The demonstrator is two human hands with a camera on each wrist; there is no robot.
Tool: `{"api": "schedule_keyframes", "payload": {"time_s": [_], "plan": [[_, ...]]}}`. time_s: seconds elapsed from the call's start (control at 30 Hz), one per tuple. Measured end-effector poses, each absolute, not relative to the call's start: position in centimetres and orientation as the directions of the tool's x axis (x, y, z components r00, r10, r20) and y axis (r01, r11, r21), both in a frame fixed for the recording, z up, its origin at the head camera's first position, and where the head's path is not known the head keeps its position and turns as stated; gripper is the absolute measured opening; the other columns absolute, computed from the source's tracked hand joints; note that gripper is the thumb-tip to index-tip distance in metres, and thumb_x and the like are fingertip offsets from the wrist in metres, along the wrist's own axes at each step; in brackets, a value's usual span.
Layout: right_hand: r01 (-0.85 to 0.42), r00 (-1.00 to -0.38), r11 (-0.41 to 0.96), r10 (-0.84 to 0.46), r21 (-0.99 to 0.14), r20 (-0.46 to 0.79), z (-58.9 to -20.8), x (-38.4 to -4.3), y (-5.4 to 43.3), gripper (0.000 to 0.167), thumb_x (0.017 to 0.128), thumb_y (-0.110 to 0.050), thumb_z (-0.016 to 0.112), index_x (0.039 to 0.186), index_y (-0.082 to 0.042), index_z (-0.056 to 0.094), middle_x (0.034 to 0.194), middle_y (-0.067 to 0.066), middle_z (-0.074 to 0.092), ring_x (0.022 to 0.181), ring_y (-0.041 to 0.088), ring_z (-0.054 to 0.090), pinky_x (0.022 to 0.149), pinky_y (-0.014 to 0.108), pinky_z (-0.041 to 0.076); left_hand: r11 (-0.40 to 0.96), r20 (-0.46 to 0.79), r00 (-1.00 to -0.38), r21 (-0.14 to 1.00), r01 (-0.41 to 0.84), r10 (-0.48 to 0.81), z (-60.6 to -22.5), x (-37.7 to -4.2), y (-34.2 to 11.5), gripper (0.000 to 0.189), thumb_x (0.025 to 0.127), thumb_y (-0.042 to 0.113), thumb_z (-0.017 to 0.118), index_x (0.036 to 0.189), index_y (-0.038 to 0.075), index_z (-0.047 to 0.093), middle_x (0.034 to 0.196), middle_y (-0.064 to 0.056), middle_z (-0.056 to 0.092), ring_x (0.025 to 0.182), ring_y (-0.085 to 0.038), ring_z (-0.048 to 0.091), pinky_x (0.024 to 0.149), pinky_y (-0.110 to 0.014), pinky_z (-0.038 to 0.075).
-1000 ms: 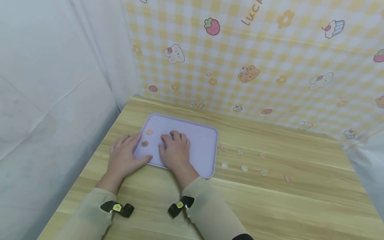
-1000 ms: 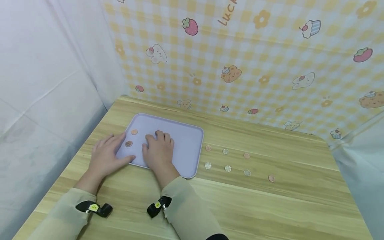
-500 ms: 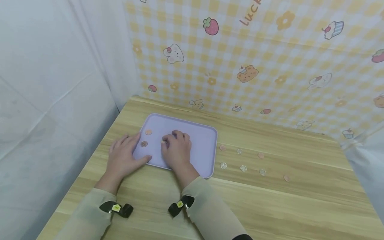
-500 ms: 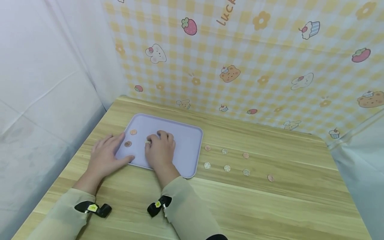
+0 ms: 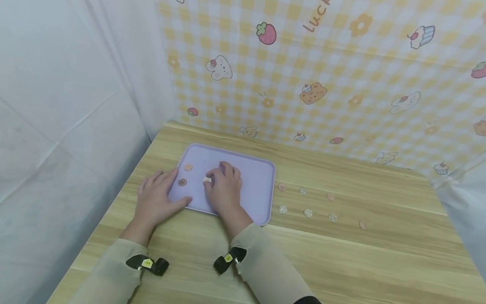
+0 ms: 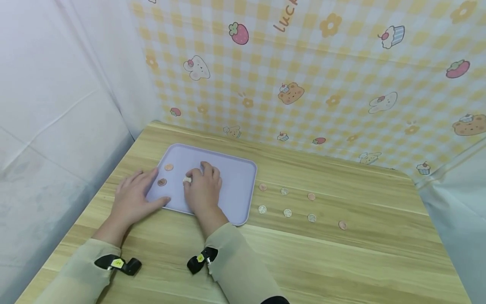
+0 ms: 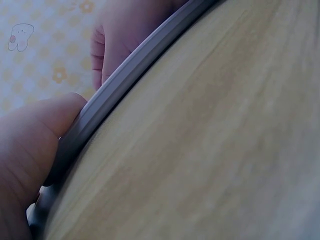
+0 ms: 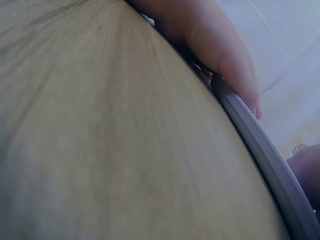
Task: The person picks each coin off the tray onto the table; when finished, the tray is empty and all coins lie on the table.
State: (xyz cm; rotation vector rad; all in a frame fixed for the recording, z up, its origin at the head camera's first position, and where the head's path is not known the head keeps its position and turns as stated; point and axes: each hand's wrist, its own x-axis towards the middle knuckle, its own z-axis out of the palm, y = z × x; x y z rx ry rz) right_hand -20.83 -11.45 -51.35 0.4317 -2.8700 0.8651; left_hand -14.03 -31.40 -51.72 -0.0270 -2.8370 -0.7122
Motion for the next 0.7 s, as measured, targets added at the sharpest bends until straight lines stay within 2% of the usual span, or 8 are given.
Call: {"api": "schedule_keyframes", "payload": {"time_s": [0.13,0.27,0.37,0.5,0.7], "plan": [[-0.366,-0.929,0.755,-0.257,-0.544,0.267,-51.29,-20.77,-11.33,0.009,0.093,-0.024,0.083,0.102,-0.025,0.079,0.153,0.000,0.058,0.143,0.029,0.043,0.117,0.052,0.036,0.881,0.208,-0.977,0.468,0.069,-0.034,-51.74,-13.99,-31.38,0.100,0.085,0.057,0.081,0.160,0.002,0.045,0.158,-0.025,0.050,0.150,-0.053,0.033,0.120,-0.076,0.012],[-0.455,-0.887,0.720,-0.318,-0.523,0.335,-51.41,-20.77,-11.23,0.008,0.094,-0.021,0.083,0.100,-0.027,0.081,0.121,-0.010,0.077,0.126,0.020,0.059,0.110,0.048,0.041,0.879,0.207,-0.978,0.471,0.069,-0.034,-51.80,-13.96,-31.38,0.100,0.085,0.057,0.081,0.161,0.002,0.045,0.158,-0.025,0.050,0.150,-0.053,0.032,0.120,-0.076,0.012],[-0.501,-0.861,0.702,-0.346,-0.507,0.372,-51.51,-20.72,-11.11,0.013,0.095,-0.020,0.083,0.103,-0.030,0.085,0.102,-0.014,0.080,0.111,0.015,0.066,0.103,0.044,0.045,0.880,0.212,-0.977,0.469,0.073,-0.032,-51.84,-14.01,-31.41,0.099,0.085,0.057,0.081,0.160,0.002,0.045,0.158,-0.024,0.050,0.150,-0.053,0.033,0.120,-0.076,0.013],[-0.535,-0.837,0.685,-0.348,-0.495,0.423,-51.68,-20.66,-10.96,0.018,0.092,-0.019,0.084,0.105,-0.031,0.087,0.100,-0.014,0.081,0.103,0.013,0.069,0.097,0.040,0.048,0.880,0.217,-0.976,0.468,0.077,-0.030,-51.85,-14.04,-31.45,0.099,0.085,0.056,0.080,0.160,0.002,0.046,0.158,-0.024,0.051,0.150,-0.052,0.033,0.120,-0.075,0.013],[-0.545,-0.829,0.638,-0.314,-0.543,0.463,-51.89,-20.81,-10.95,0.022,0.081,-0.016,0.090,0.101,-0.023,0.087,0.099,-0.011,0.082,0.097,0.014,0.071,0.092,0.039,0.053,0.880,0.218,-0.975,0.468,0.076,-0.031,-51.91,-14.02,-31.54,0.099,0.085,0.056,0.081,0.160,0.002,0.045,0.159,-0.023,0.051,0.150,-0.052,0.033,0.120,-0.075,0.013]]}}
